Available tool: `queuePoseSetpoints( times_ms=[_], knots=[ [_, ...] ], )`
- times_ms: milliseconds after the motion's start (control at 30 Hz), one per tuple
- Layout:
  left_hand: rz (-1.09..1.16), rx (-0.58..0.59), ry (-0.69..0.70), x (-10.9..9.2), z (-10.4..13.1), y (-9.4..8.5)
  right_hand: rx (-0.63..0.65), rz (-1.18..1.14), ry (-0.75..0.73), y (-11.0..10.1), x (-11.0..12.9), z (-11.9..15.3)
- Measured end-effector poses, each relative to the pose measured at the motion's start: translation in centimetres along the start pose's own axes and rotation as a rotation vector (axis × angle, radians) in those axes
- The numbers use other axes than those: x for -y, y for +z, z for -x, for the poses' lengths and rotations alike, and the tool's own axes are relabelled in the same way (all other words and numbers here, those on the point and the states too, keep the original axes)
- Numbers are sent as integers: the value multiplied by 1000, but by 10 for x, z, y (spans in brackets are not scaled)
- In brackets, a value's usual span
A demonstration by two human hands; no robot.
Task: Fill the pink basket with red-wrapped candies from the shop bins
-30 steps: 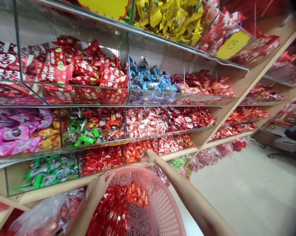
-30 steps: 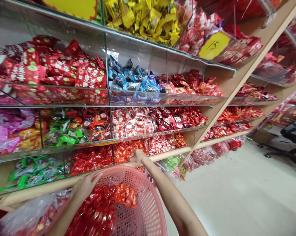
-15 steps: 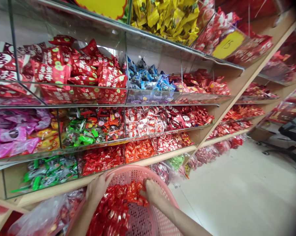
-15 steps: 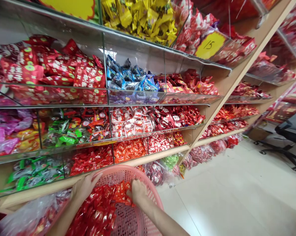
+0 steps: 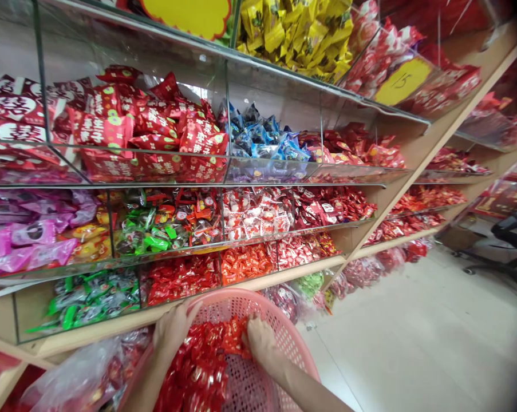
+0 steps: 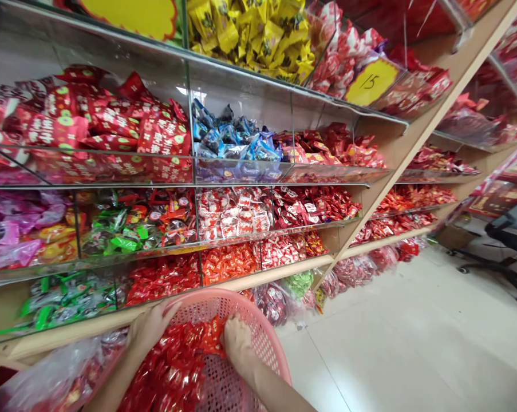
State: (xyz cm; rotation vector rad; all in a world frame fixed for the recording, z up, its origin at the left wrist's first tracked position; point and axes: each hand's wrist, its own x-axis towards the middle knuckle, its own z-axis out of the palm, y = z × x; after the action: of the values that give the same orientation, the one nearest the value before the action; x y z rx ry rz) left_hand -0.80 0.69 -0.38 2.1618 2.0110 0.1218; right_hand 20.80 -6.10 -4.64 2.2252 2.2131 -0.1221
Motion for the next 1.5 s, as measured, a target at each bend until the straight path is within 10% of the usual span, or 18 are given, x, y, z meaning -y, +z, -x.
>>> queuePoseSetpoints(
  times_ms=[500, 1000, 1267, 1500],
  knots=[
    [-21, 15, -9, -3, 2, -4, 140, -9, -166, 0, -40, 21],
    [-3, 0, 2, -1, 1, -3, 219, 82, -75, -24, -24, 16],
    [-13, -4, -6, -3, 1, -3, -9, -384, 70, -100, -43, -71],
    [-28, -3, -16, -4, 3, -3, 147, -848, 319, -76, -27, -141]
  ],
)
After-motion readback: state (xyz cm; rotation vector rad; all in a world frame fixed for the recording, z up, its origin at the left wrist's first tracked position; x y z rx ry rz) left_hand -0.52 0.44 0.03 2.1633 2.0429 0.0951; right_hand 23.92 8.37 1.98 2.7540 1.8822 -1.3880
